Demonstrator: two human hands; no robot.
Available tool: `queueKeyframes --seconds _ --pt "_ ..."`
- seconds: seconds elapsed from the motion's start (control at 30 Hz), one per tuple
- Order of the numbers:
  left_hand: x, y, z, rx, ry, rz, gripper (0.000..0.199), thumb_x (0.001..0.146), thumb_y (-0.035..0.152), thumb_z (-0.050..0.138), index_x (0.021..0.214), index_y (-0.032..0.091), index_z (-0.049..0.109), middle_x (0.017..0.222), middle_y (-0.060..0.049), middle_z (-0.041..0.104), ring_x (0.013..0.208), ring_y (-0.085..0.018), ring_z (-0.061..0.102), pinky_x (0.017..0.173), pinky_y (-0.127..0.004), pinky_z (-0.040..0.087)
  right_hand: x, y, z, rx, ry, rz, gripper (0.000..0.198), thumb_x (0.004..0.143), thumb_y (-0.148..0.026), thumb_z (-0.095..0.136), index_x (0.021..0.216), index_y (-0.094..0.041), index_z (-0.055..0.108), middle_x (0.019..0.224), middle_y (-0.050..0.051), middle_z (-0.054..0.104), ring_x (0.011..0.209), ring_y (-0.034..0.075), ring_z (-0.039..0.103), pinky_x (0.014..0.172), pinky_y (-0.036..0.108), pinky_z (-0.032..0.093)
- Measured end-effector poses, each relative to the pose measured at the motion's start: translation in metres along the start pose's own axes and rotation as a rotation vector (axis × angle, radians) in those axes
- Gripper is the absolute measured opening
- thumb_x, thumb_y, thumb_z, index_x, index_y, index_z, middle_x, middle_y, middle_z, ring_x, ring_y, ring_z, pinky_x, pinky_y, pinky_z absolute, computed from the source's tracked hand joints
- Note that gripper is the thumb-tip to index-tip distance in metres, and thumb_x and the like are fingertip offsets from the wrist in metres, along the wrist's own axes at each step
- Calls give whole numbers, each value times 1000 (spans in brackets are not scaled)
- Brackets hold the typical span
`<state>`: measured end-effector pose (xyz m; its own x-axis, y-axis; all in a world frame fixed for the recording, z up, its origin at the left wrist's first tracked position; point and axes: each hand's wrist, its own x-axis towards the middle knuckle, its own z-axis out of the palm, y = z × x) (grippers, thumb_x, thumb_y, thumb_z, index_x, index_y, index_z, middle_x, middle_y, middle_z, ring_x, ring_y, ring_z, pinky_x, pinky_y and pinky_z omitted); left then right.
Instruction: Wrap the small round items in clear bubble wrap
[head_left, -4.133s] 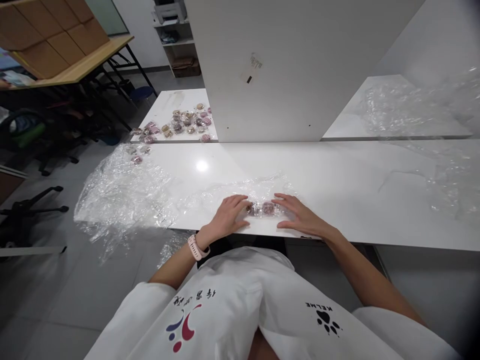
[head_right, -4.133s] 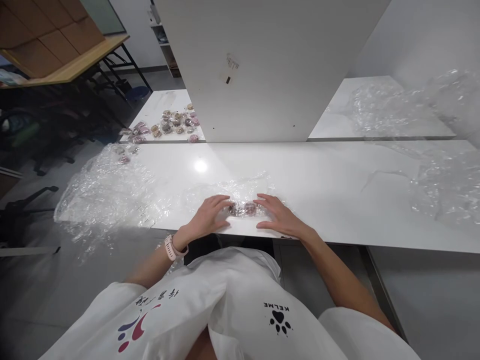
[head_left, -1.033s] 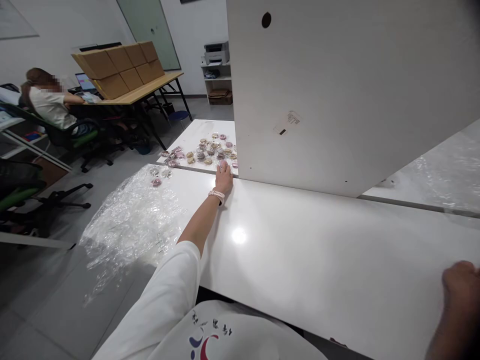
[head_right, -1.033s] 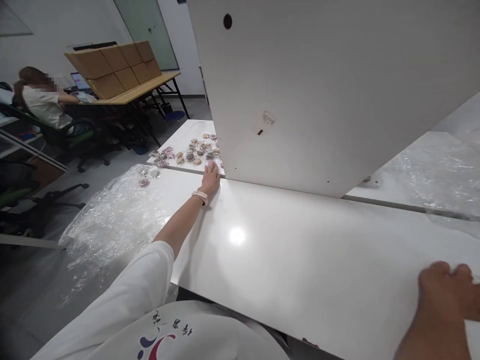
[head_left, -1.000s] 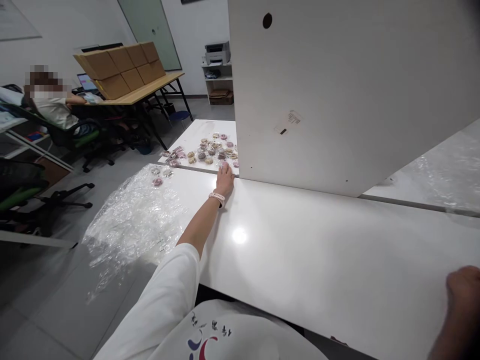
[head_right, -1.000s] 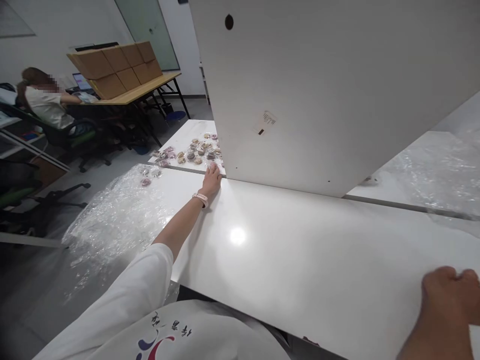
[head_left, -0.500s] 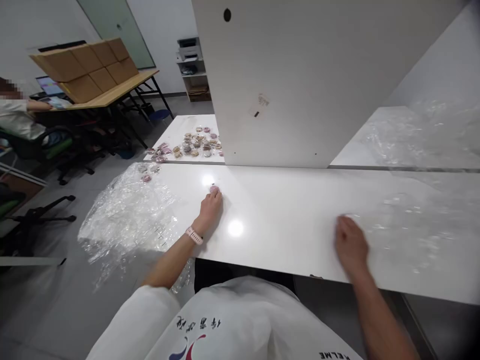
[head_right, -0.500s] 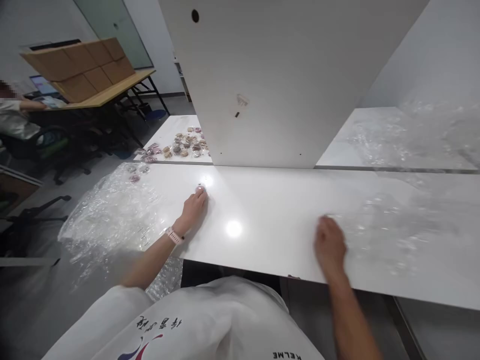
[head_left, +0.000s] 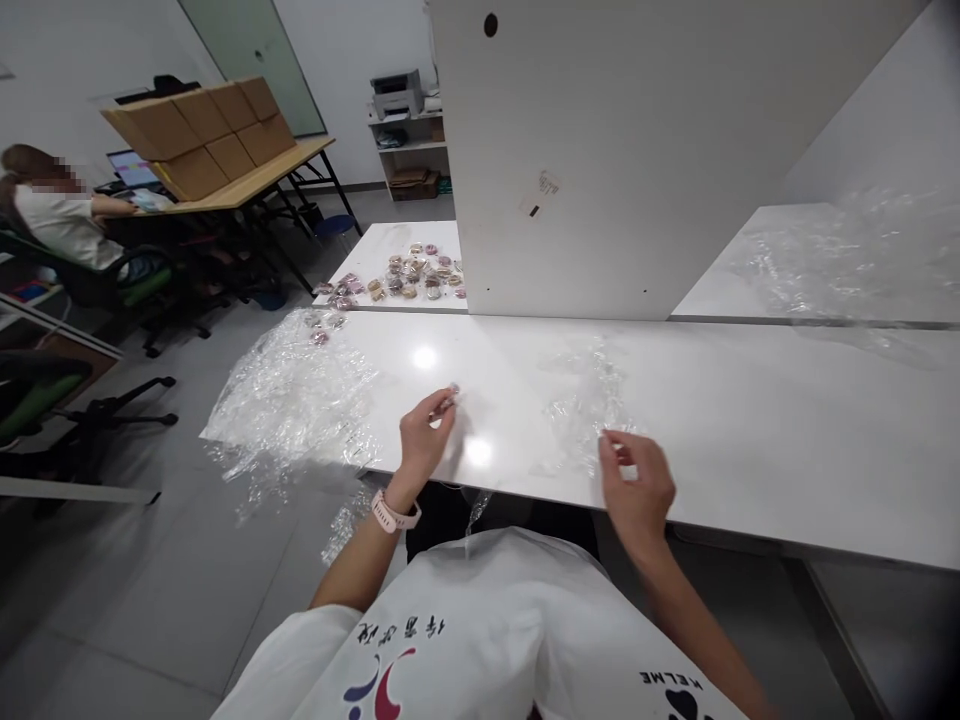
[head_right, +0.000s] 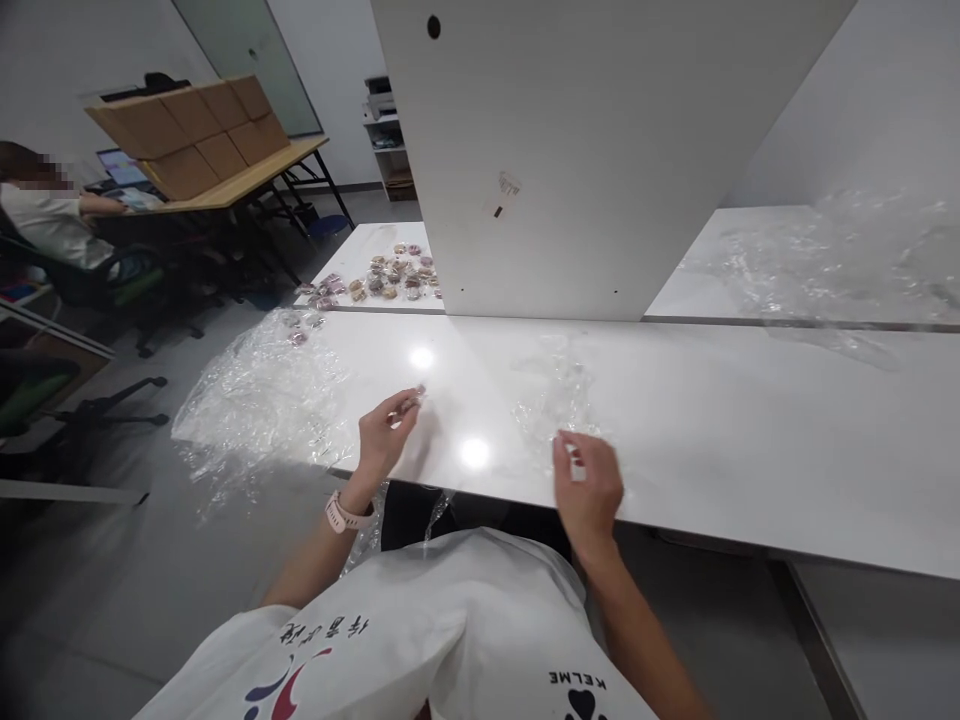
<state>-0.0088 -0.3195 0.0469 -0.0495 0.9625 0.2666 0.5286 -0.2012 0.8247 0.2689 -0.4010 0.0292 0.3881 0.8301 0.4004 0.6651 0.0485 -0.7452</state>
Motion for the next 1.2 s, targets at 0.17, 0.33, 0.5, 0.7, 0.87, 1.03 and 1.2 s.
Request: queueKeyframes --seconds 0.17,0.33,0.5,0.7,0.87,1.03,1.2 --pt "-43 58 53 -459 -493 -15 28 91 36 63 113 21 72 118 -9 72 103 -21 68 90 -38 58 25 56 -1 -314 -127 59 76 79 -65 61 139 -19 53 141 17 52 124 37 48 99 55 42" --pt "-40 51 81 -679 -863 -229 35 84 39 74 109 15 71 98 -11 73 85 -19 68 78 -35 57 44 70 0 -243 -271 155 47 85 -57 54 111 -22 70 114 10 66 88 24 62 85 42 48" --pt "3 35 90 -831 -760 -531 95 76 25 84 154 19 30 87 -5 72 75 -17 70 75 -37 60 56 62 5 -29 -333 316 70 81 -59 60 139 -22 51 93 3 69 56 15 58 69 35 49" --pt "36 32 107 -812 -826 -757 26 75 14 82 95 5 68 78 -8 69 70 -15 70 73 -31 61 72 69 11 31 -348 349 42 76 -58 64 90 -19 72 77 3 67 59 15 56 63 31 46" --pt "31 19 59 -894 -777 -704 19 79 26 81 85 12 69 78 -5 67 74 -15 68 83 -37 62 77 79 -20 206 -173 426 38 70 -56 73 76 -19 70 89 5 69 76 18 60 69 31 47" --pt "23 19 20 -846 -767 -656 29 75 33 84 94 14 72 83 -7 69 76 -18 69 81 -41 63 78 51 -21 414 -225 453 36 75 -54 71 76 -19 67 80 4 68 74 16 62 68 30 50" --pt "21 35 32 -887 -822 -722 38 76 24 82 109 10 71 92 -9 72 77 -16 69 78 -35 63 138 -2 -59 355 204 311 33 85 -50 64 86 -17 64 66 0 53 47 7 40 45 25 34"
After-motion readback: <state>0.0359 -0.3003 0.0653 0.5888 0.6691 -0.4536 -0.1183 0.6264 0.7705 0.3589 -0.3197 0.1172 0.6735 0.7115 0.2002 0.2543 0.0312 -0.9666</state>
